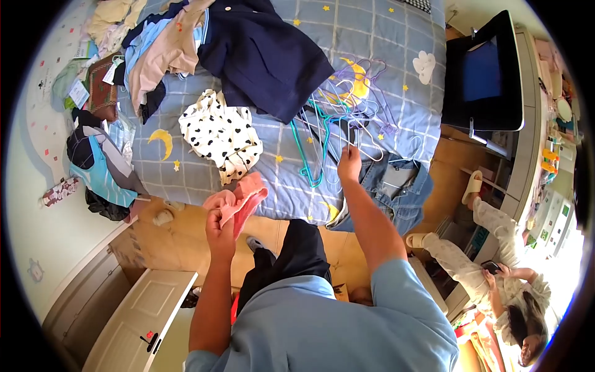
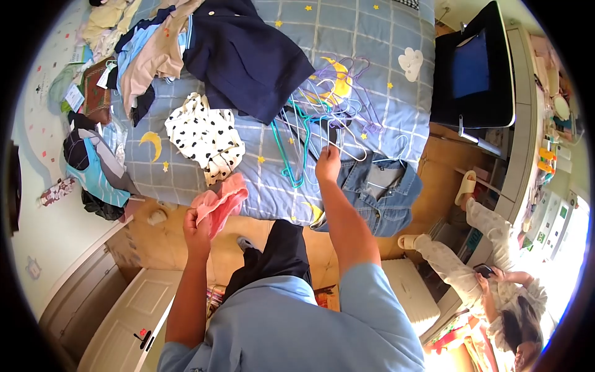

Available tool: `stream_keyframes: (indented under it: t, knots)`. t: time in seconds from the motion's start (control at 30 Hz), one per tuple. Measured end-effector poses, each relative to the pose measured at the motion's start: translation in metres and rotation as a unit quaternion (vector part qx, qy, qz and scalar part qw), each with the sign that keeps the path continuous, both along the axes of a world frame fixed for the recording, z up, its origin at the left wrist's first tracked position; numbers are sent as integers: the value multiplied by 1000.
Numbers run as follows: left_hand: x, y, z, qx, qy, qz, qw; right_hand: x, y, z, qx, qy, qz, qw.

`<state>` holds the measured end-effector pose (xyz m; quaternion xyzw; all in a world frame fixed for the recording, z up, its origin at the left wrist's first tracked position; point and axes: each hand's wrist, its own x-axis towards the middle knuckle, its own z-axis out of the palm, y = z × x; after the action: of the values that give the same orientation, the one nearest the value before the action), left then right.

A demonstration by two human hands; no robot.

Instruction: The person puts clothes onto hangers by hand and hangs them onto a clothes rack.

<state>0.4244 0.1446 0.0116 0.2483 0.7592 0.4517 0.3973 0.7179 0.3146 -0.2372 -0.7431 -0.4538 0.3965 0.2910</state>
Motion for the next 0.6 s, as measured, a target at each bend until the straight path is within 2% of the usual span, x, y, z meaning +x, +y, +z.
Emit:
stream_keyframes:
  t: [0.07,0.17,0.27,0.37,0.43,0.47,0.6]
  knots:
    - [-1,-3,7,0,2,20,1000,0,-21,8,-19,197,-91,976]
    - [-6,-14,19,-9,2,19,1000,-9,-50,75,18,249,-85,965]
    - [-16,-31,29,35,-42,34,998,-3,-76,123,38,244,-71,966]
    - [-16,-27,70,75,-65,79,992,3,-93,166,69,240,-67,966]
    - [-39,-45,75,113,-30,78,990,5,-108,185,111,217,-32,969]
    - [-52,-57,77,132,-12,80,988,7,-121,192,103,260,-19,960]
    - [-86,-92,120,176,53,99,978,-35,-143,243,181,212,147,949]
